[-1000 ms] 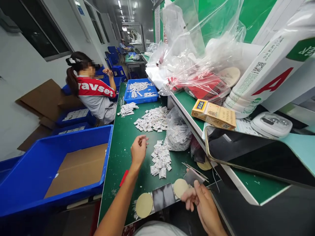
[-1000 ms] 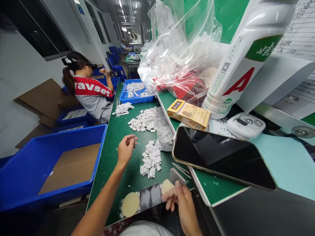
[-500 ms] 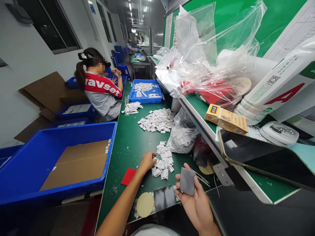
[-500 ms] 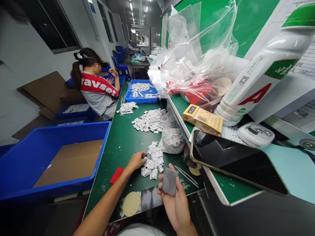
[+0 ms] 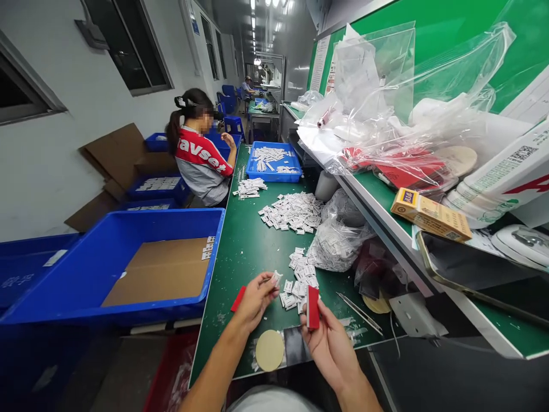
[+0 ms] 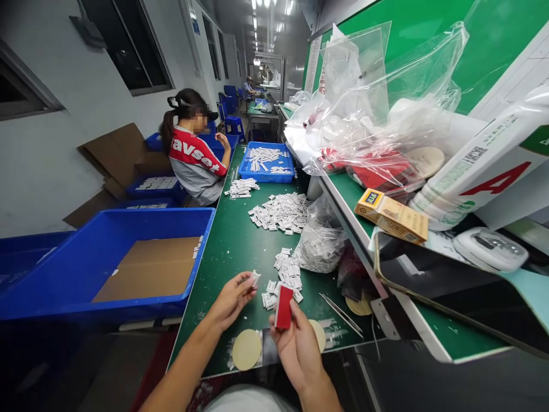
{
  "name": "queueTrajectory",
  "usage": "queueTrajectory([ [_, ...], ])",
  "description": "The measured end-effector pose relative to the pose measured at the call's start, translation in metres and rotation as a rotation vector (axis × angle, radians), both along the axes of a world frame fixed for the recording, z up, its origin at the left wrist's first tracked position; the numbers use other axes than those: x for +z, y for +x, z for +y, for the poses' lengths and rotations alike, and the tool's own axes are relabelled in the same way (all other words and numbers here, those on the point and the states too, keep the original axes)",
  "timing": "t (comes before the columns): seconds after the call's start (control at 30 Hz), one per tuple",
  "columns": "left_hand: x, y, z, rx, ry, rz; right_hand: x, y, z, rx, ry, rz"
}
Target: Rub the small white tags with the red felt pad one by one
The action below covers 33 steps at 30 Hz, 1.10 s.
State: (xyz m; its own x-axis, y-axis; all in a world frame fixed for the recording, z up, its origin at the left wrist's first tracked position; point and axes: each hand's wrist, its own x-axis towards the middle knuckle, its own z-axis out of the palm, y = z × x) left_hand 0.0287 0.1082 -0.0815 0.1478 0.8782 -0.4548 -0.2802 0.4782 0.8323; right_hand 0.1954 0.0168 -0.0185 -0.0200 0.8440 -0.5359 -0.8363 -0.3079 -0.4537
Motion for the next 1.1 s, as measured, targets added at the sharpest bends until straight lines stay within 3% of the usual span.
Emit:
queueTrajectory([
  [0.1, 0.03, -0.013, -0.038, 0.154, -0.089, -0.266, 0.01, -0.011, -0.006, 0.048, 0.069, -0.09],
  [0.17, 0.051, -0.016, -0.059, 0.2, -0.154, -0.396, 0.017, -0.014, -0.011, 0.151, 0.195, -0.2],
  [0.33, 0.093, -0.011, -0.091, 0.258, -0.345, -0.604, 0.047, -0.011, -0.006, 0.761, 0.708, -0.553],
  [0.43, 0.105, -0.008, -0.098, 0.346, -0.407, -0.669, 0.067, -0.012, 0.004, 0.58, 0.724, -0.909],
  [0.53, 0.109, -0.011, -0.101, 0.32, -0.405, -0.64, 0.075, -0.017, 0.012, 0.706, 0.823, -0.894],
  [0.57, 0.109, -0.012, -0.102, 0.313, -0.379, -0.619, 0.074, -0.018, 0.015, 0.688, 0.813, -0.914],
  [0.63, 0.109, -0.017, -0.101, 0.332, -0.246, -0.519, 0.069, -0.019, 0.019, 0.416, 0.648, -1.046],
  [0.7, 0.109, -0.022, -0.099, 0.381, -0.004, -0.289, 0.061, -0.018, 0.021, 0.14, 0.464, -1.083],
  [0.73, 0.108, -0.024, -0.098, 0.404, 0.14, -0.134, 0.058, -0.016, 0.02, 0.111, 0.433, -1.037],
  [0.8, 0.107, -0.027, -0.096, 0.453, 0.384, 0.173, 0.056, -0.015, 0.013, 0.187, 0.443, -0.93],
  [0.87, 0.105, -0.028, -0.098, 0.49, 0.527, 0.412, 0.058, -0.015, 0.002, 0.274, 0.479, -0.873],
  [1.0, 0.104, -0.024, -0.108, 0.482, 0.684, 0.529, 0.07, -0.02, -0.006, 0.606, 0.741, -0.797],
  [1.03, 0.104, -0.023, -0.11, 0.504, 0.726, 0.511, 0.073, -0.021, -0.004, 0.59, 0.749, -0.849],
  [1.1, 0.103, -0.022, -0.113, 0.563, 0.773, 0.488, 0.076, -0.023, 0.003, 0.4, 0.643, -0.988],
])
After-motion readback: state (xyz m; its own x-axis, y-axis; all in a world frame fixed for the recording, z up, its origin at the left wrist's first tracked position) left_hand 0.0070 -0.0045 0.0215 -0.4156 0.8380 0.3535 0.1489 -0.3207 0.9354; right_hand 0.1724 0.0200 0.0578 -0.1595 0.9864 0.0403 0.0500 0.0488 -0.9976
